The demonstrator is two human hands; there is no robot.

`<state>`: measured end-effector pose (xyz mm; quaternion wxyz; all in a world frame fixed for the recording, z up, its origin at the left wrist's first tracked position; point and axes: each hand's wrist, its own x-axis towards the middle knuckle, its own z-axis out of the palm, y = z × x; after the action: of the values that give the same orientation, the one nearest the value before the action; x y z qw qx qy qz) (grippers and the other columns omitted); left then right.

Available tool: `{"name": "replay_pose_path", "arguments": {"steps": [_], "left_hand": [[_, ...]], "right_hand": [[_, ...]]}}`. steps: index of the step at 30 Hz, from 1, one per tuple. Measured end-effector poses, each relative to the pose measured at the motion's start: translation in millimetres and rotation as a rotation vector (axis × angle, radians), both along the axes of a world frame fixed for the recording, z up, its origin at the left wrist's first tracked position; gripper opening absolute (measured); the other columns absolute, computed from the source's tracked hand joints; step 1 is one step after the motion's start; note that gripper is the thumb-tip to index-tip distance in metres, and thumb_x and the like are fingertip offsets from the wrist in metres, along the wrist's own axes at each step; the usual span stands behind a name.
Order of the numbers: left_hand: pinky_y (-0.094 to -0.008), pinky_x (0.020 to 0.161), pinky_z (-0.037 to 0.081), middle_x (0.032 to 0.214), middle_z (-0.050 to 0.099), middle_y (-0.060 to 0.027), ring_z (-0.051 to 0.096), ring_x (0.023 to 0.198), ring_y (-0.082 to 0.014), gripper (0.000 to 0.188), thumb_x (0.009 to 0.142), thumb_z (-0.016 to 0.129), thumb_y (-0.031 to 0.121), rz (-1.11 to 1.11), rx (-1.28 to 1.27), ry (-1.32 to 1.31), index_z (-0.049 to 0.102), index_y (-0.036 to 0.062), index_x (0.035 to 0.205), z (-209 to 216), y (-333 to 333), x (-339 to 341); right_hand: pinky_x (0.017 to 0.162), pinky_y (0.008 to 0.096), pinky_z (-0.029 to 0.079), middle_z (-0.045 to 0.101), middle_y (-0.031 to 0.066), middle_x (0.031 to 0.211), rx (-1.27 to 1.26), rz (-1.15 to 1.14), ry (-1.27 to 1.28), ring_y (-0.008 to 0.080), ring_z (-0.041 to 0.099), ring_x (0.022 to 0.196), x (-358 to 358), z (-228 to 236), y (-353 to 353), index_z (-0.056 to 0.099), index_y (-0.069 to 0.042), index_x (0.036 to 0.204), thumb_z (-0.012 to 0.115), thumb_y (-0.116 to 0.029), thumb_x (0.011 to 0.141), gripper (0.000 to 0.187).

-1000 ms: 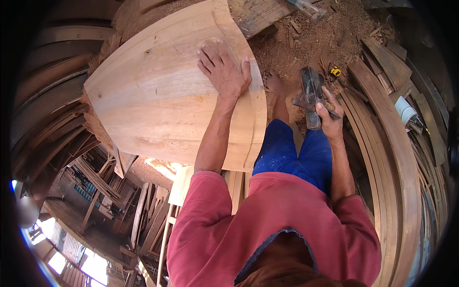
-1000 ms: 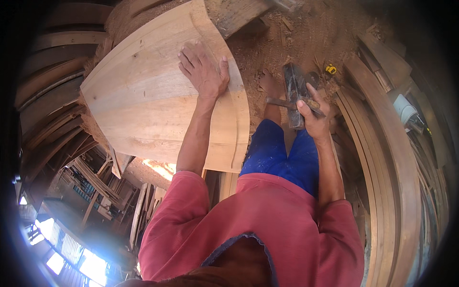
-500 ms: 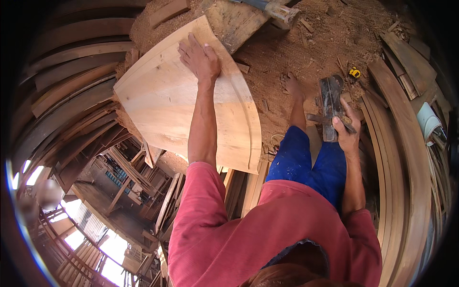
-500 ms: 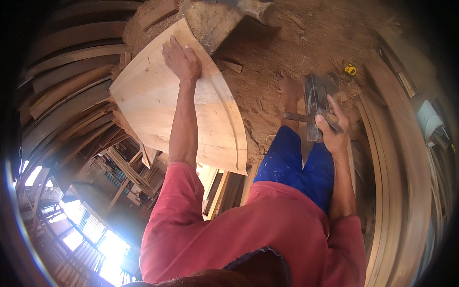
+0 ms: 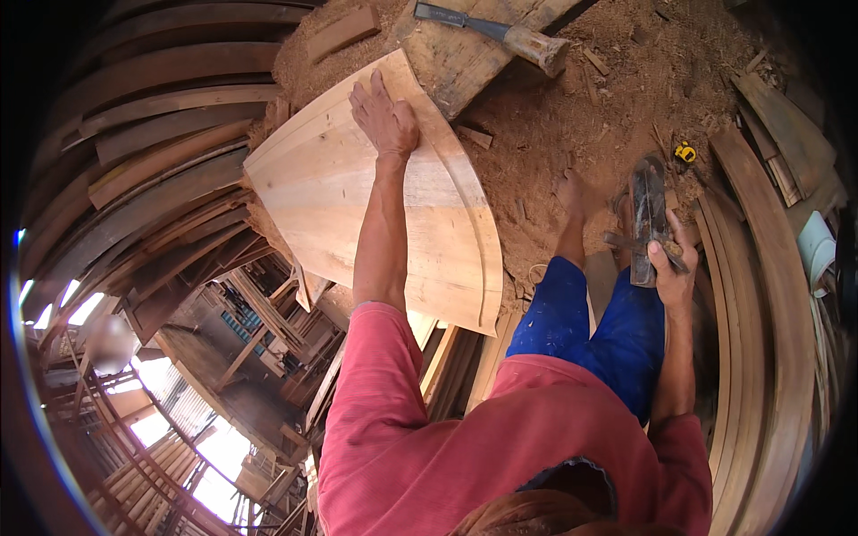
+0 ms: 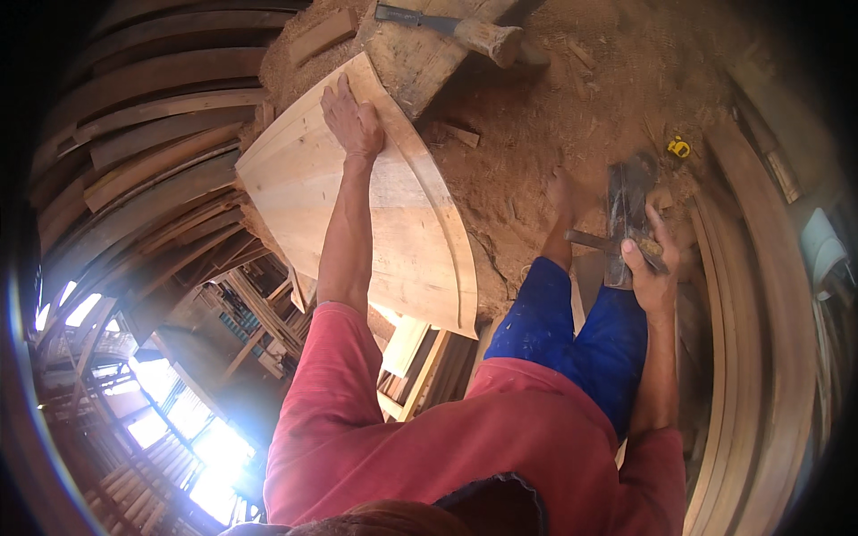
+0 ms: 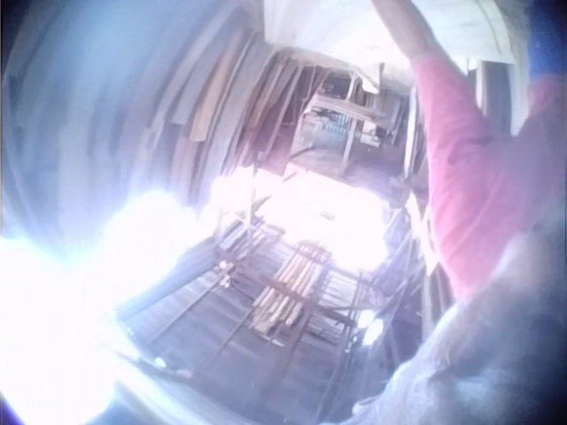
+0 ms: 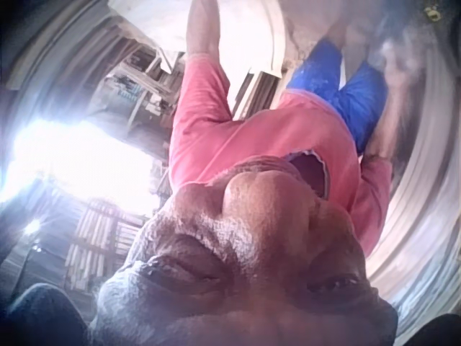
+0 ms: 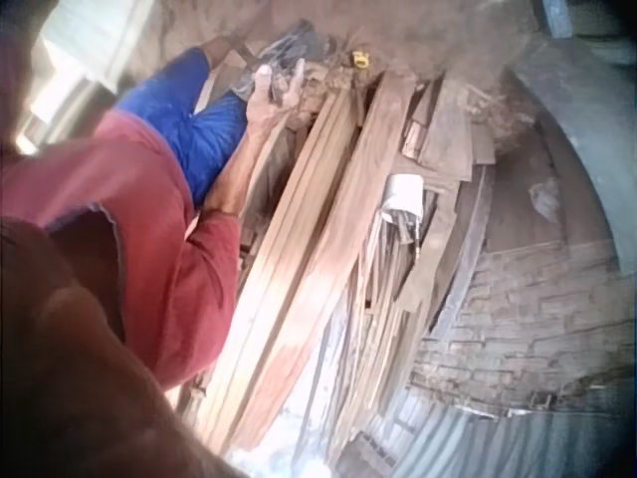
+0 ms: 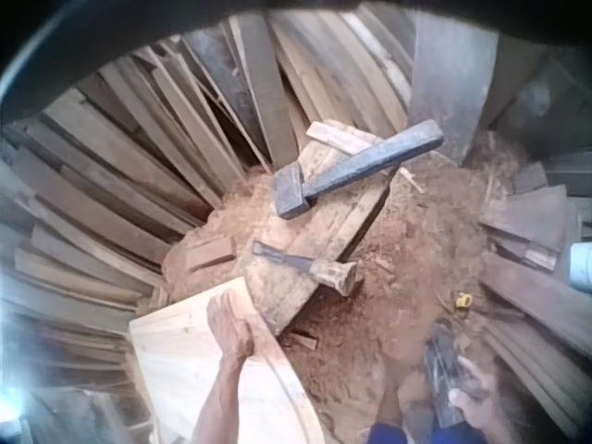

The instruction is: The person uses a chisel and a hand plane to shape and smooth a large curved wooden board. They repeatedly chip away at the edges and plane the surface, removing wood shavings and refining the board's shape.

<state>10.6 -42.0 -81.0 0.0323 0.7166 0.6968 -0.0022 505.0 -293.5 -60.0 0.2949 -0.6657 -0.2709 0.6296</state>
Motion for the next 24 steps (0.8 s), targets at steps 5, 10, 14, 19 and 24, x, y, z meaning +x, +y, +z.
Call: {"name": "replay_pose_path", "arguments": {"steps": [5, 10, 14, 19, 24], "left_hand": [[-0.0611, 0.126, 0.015, 0.167, 0.028, -0.0355, 0.024, 0.155, -0.0523, 0.069, 0.100, 0.049, 0.038, -0.013, 0.041, -0.060, 0.042, 0.0170, 0.165, -6, 17, -14], [-0.0597, 0.123, 0.021, 0.161, 0.041, -0.0267, 0.035, 0.147, -0.0468, 0.055, 0.104, 0.050, 0.035, 0.031, 0.078, -0.032, 0.056, 0.0200, 0.157, -4, 29, -23], [-0.0569, 0.118, 0.031, 0.142, 0.061, -0.0185, 0.049, 0.133, -0.0409, 0.039, 0.103, 0.054, 0.029, -0.075, 0.232, -0.031, 0.069, 0.0182, 0.138, -9, 51, -41], [-0.0481, 0.101, 0.049, 0.108, 0.074, -0.0133, 0.063, 0.108, -0.0380, 0.026, 0.104, 0.055, 0.026, -0.153, 0.149, -0.283, 0.073, 0.0144, 0.118, -12, 77, -60], [-0.0449, 0.094, 0.053, 0.105, 0.076, -0.0132, 0.068, 0.105, -0.0368, 0.032, 0.109, 0.049, 0.032, -0.087, 0.133, -0.476, 0.072, 0.0093, 0.112, -11, 75, -75]], "right_hand": [[0.102, 0.0361, 0.052, 0.071, 0.0194, 0.126, 0.068, 0.068, -0.002, 0.0240, 0.068, 0.115, -25, 26, 16, 0.048, 0.012, 0.155, 0.078, -0.047, 0.093, 0.090], [0.100, 0.0399, 0.054, 0.074, 0.0232, 0.121, 0.221, 0.201, -0.071, 0.0295, 0.072, 0.113, -69, 55, 45, 0.053, 0.012, 0.150, 0.086, -0.046, 0.085, 0.094], [0.094, 0.0419, 0.046, 0.075, 0.0182, 0.116, 0.530, 0.395, -0.318, 0.0290, 0.072, 0.105, -127, 70, 90, 0.057, 0.007, 0.148, 0.087, -0.049, 0.082, 0.092], [0.084, 0.0428, 0.035, 0.068, 0.0074, 0.098, 0.823, 0.501, -0.614, 0.0244, 0.065, 0.090, -226, 71, 164, 0.053, -0.003, 0.155, 0.087, -0.053, 0.079, 0.098], [0.081, 0.0446, 0.033, 0.058, 0.0055, 0.090, 0.860, 0.582, -0.795, 0.0246, 0.059, 0.082, -285, 43, 187, 0.052, -0.007, 0.157, 0.086, -0.058, 0.079, 0.099]]}}
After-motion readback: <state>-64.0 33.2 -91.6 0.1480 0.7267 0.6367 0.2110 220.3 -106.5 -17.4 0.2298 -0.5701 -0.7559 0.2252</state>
